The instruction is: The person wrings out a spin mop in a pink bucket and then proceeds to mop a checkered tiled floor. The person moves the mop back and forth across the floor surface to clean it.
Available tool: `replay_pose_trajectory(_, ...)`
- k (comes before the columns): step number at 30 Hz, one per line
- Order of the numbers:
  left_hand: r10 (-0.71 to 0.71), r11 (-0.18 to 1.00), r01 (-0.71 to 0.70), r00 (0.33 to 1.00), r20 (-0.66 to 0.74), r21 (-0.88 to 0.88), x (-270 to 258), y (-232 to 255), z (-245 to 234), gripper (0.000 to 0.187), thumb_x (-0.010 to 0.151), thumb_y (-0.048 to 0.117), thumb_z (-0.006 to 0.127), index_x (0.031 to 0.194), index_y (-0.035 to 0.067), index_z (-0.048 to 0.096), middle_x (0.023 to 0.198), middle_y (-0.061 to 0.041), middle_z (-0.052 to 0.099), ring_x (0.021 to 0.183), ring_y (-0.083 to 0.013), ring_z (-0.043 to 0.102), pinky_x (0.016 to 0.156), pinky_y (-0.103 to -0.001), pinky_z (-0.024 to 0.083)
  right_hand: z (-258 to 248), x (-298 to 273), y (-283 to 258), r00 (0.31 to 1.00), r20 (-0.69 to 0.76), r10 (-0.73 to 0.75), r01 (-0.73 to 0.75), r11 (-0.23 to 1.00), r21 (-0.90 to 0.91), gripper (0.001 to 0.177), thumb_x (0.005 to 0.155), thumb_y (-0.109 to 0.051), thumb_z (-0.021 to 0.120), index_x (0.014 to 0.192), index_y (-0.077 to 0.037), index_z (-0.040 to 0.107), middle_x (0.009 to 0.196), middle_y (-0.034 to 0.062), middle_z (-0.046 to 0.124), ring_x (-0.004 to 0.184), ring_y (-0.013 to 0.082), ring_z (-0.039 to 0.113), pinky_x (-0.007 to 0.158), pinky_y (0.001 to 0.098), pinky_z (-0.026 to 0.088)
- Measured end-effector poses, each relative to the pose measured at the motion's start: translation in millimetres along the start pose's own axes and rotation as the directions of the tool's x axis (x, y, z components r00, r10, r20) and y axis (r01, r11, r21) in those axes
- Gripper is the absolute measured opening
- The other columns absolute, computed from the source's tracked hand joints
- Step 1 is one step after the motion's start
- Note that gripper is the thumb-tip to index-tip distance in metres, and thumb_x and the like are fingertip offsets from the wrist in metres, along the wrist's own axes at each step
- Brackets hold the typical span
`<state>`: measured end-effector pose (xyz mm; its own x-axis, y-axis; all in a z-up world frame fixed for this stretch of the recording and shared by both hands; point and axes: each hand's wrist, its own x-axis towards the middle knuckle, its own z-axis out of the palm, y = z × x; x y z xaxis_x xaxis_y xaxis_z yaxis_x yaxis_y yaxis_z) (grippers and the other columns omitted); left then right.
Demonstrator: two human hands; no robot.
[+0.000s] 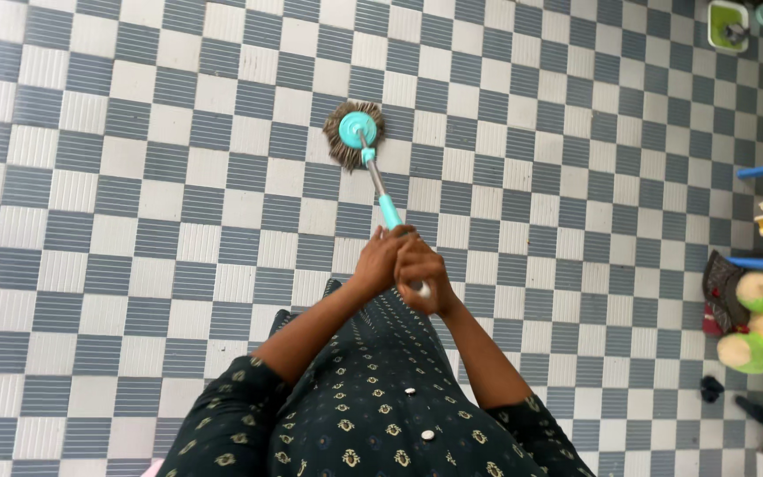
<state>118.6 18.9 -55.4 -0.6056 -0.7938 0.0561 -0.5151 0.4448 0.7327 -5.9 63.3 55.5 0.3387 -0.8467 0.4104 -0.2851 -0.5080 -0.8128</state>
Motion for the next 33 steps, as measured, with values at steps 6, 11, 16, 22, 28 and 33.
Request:
replay_pose_trajectory(6, -0.276, 0.951, 0.260, 0.957, 0.084, 0.167, 3.0, -31.6, -11.0, 0.032, 0.089, 0.023, 0.067, 0.121, 0.027, 0.066, 0.150, 0.011, 0.053, 0.117, -0.0284, 0.066, 0.118, -0.070, 0.022, 48.4, -7.3, 41.8, 0.995, 0.005, 0.102, -0.102, 0.992, -0.071, 0.006, 0.073, -0.008, 0.064, 0.071, -0.004, 0.059, 0.080, 0.0076, 0.060, 0.088, 0.0276, 0.053, 0.083, 0.0391, 0.047)
replay_pose_trajectory(11, -0.305, 0.949, 0.296, 0.949, 0.080, 0.108, -31.8, 4.1, -36.5, 0.032, 0.089, 0.023, 0.065, 0.121, 0.026, 0.065, 0.150, 0.010, 0.053, 0.103, -0.0228, 0.073, 0.116, -0.076, 0.018, 47.3, -8.6, 0.8, 0.996, 0.065, 0.056, -0.058, 0.998, 0.029, 0.007, 0.070, -0.008, 0.062, 0.067, -0.003, 0.058, 0.074, 0.0076, 0.058, 0.086, 0.0269, 0.053, 0.079, 0.0382, 0.045)
replay_pose_trajectory(16, -0.151, 0.987, 0.160, 0.969, -0.193, 0.032, -99.6, 59.3, -59.1, 0.036, 0.086, 0.022, 0.066, 0.122, 0.020, 0.064, 0.142, 0.001, 0.059, 0.098, -0.0252, 0.075, 0.091, -0.062, 0.048, 29.0, -1.1, -74.8, 0.973, 0.231, 0.001, -0.054, 0.974, 0.222, 0.009, 0.061, -0.011, 0.060, 0.058, -0.004, 0.055, 0.064, 0.0065, 0.055, 0.073, 0.0236, 0.053, 0.070, 0.0357, 0.044)
replay_pose_trajectory(22, -0.285, 0.955, 0.278, 0.957, -0.051, -0.105, -106.1, 71.1, -87.3, 0.023, 0.086, 0.023, 0.067, 0.109, 0.019, 0.064, 0.131, 0.003, 0.064, 0.081, -0.0255, 0.075, 0.058, -0.039, 0.059, 39.1, 14.5, -80.4, 0.963, 0.238, -0.126, 0.041, 0.942, 0.332, 0.007, 0.060, -0.012, 0.059, 0.058, -0.006, 0.055, 0.065, 0.0054, 0.058, 0.074, 0.0246, 0.057, 0.071, 0.0360, 0.050)
replay_pose_trajectory(28, -0.358, 0.933, 0.350, 0.926, -0.123, -0.078, -66.0, 9.6, -59.1, 0.012, 0.094, 0.022, 0.061, 0.105, 0.021, 0.065, 0.131, 0.010, 0.064, 0.074, -0.0211, 0.074, 0.055, -0.035, 0.059, 58.0, 19.8, -2.0, 0.961, 0.267, -0.080, 0.043, 0.989, 0.141, 0.006, 0.062, -0.010, 0.059, 0.061, -0.005, 0.056, 0.068, 0.0066, 0.060, 0.076, 0.0235, 0.056, 0.070, 0.0355, 0.048)
replay_pose_trajectory(33, -0.362, 0.930, 0.367, 0.907, -0.215, -0.018, -47.7, -37.6, -59.0, 0.005, 0.091, 0.024, 0.066, 0.095, 0.024, 0.069, 0.120, 0.015, 0.068, 0.078, -0.0211, 0.074, 0.061, -0.037, 0.057, 84.0, 31.5, 28.9, 0.968, 0.246, -0.045, 0.026, 0.996, 0.080, 0.009, 0.076, -0.007, 0.062, 0.070, 0.000, 0.059, 0.075, 0.0087, 0.058, 0.083, 0.0244, 0.052, 0.076, 0.0366, 0.046)
